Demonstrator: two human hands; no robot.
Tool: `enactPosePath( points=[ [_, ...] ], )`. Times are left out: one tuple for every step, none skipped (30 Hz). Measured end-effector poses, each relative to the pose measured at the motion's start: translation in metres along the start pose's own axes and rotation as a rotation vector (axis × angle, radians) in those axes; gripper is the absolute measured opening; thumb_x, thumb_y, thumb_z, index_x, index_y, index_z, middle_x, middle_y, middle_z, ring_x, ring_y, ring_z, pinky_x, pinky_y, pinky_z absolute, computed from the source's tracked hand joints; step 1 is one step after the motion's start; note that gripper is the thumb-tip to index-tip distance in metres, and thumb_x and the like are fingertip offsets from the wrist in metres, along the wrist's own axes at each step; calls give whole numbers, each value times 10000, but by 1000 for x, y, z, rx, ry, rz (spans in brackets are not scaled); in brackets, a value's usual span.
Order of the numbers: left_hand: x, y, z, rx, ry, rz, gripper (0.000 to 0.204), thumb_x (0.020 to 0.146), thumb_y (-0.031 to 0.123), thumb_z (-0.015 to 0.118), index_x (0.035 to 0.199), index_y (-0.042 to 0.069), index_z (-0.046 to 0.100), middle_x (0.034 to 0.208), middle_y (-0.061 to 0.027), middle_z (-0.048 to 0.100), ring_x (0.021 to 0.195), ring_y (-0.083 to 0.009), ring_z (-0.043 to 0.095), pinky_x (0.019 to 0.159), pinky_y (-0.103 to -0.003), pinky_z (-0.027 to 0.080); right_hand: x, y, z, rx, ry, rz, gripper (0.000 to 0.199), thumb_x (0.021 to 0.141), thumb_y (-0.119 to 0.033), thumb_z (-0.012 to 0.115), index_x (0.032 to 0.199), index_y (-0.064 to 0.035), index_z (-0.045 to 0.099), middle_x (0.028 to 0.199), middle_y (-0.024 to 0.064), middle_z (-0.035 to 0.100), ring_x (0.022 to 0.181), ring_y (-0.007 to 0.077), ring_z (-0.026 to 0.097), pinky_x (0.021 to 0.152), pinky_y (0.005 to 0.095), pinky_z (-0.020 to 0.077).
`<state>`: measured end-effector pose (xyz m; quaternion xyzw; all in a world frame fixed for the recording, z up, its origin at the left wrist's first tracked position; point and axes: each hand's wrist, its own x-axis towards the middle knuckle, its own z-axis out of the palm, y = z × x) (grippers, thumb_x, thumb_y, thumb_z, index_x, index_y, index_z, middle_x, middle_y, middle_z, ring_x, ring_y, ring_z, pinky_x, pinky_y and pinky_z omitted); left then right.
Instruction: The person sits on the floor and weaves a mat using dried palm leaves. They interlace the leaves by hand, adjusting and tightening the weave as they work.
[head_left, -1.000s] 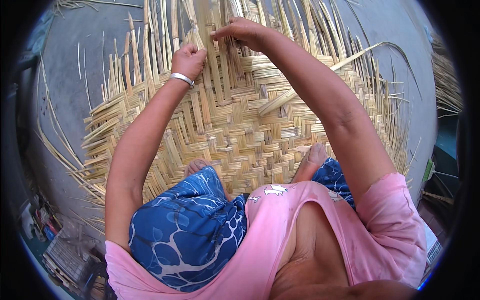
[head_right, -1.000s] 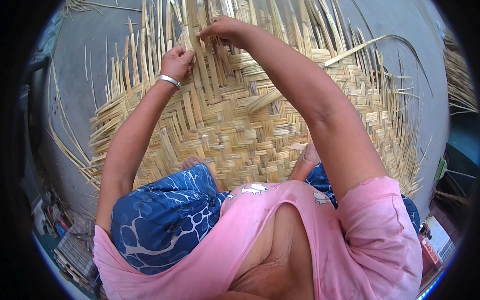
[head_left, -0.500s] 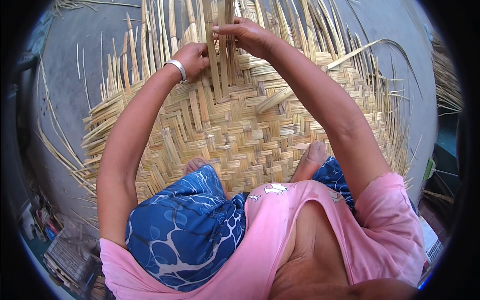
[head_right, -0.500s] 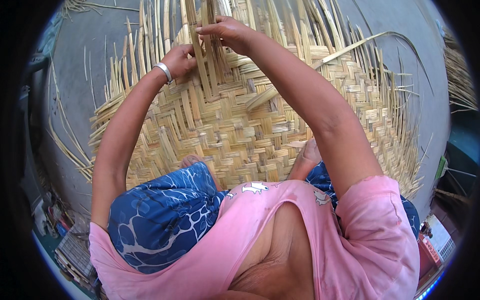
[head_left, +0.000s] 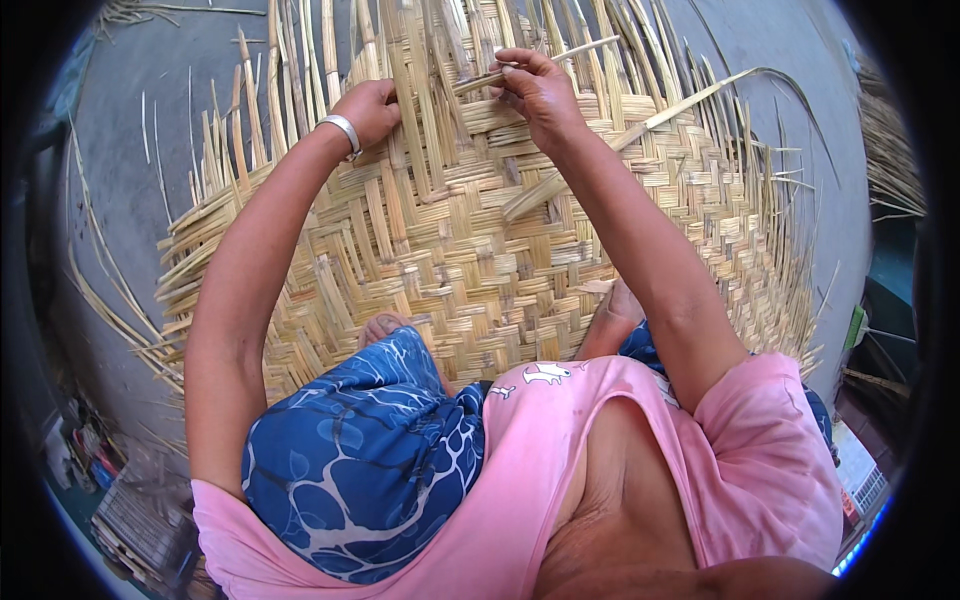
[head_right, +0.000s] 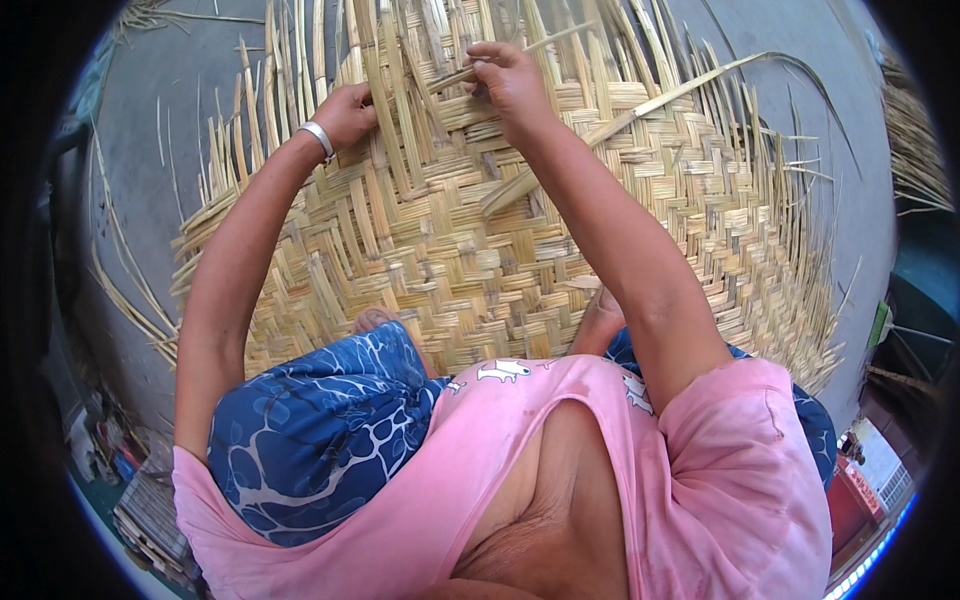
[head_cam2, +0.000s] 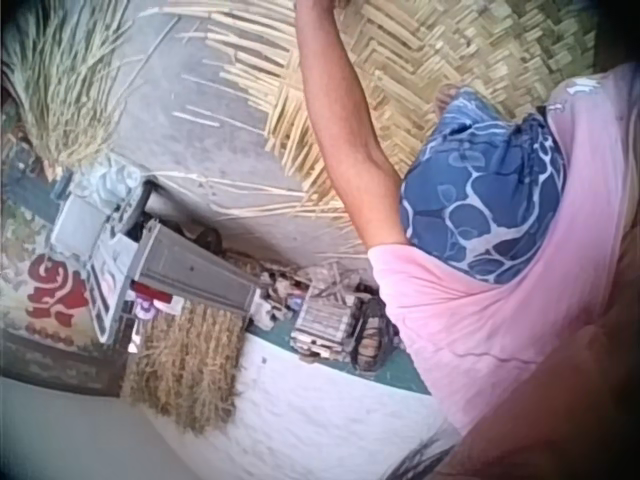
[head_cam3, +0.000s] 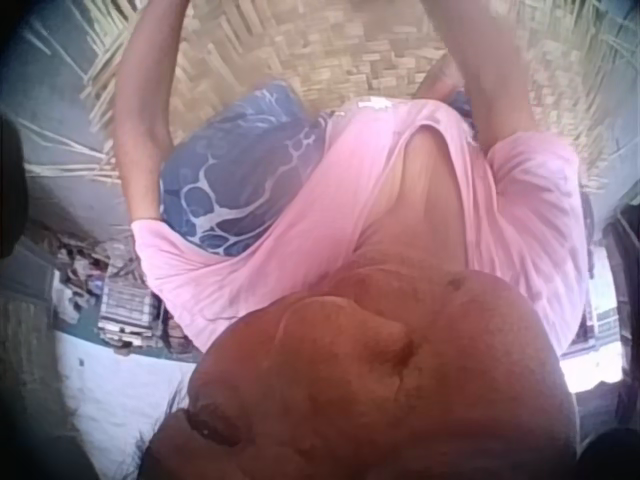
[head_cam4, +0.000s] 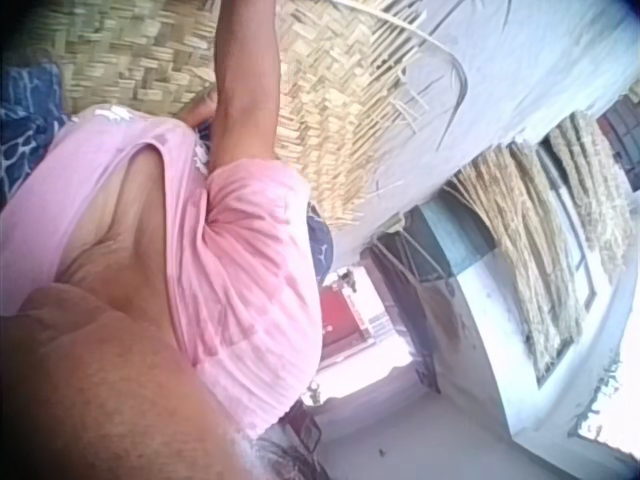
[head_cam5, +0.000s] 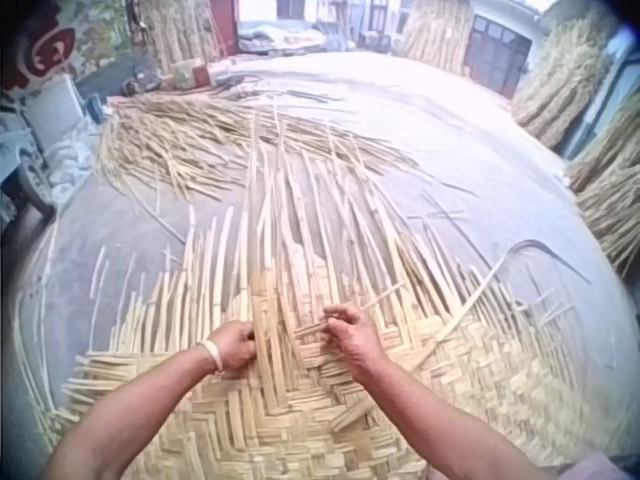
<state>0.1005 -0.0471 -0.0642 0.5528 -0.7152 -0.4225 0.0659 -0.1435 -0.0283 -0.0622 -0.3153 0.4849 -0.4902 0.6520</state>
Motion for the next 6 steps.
enactPosePath(
  points=[
    [1, 0, 2, -11, 14, -3, 283, 815, 152, 533, 1054, 45, 641, 970, -180, 658, 889, -331, 619, 830, -362, 475, -7, 4, -2, 6, 72, -29, 165, 872, -21, 565, 1035, -28, 593, 948, 66, 628, 826, 147, 613, 736, 256, 549],
    [2, -1, 4, 33, 18, -31, 278, 815, 162, 542, 1045, 46, 648, 971, -180, 659, 892, -325, 623, 832, -355, 475, -19, 0, 7, -19, 143, -78, 154, 858, 3, 540, 1006, 7, 584, 890, 74, 606, 726, 137, 589, 672, 243, 505],
    [4, -3, 6, 19, 47, -23, 281, 815, 166, 547, 1050, 47, 647, 978, -179, 659, 896, -320, 626, 833, -355, 475, -24, 4, 11, -114, 163, -163, 146, 869, -2, 529, 996, -18, 599, 891, 68, 617, 735, 141, 595, 693, 250, 503],
    [5, -5, 9, 5, 76, -15, 285, 815, 170, 552, 1056, 48, 645, 986, -178, 659, 900, -315, 628, 835, -355, 475, -30, 5, 16, -305, 129, -317, 146, 878, -15, 526, 996, -43, 608, 910, 66, 628, 761, 150, 606, 715, 255, 503],
    [5, -7, 13, -9, 106, -9, 289, 815, 174, 557, 1061, 49, 644, 993, -177, 660, 904, -310, 630, 836, -355, 475, -39, 4, 23, -496, 91, -470, 148, 887, -28, 523, 995, -68, 617, 929, 64, 639, 787, 160, 617, 737, 259, 502],
    [6, -9, 14, -6, 104, -9, 289, 815, 174, 557, 1061, 49, 644, 993, -177, 660, 904, -310, 630, 836, -355, 475, -47, -1, 30, -711, 45, -590, 143, 896, -63, 534, 997, -100, 627, 994, 101, 658, 858, 220, 648, 764, 251, 499]
  ],
)
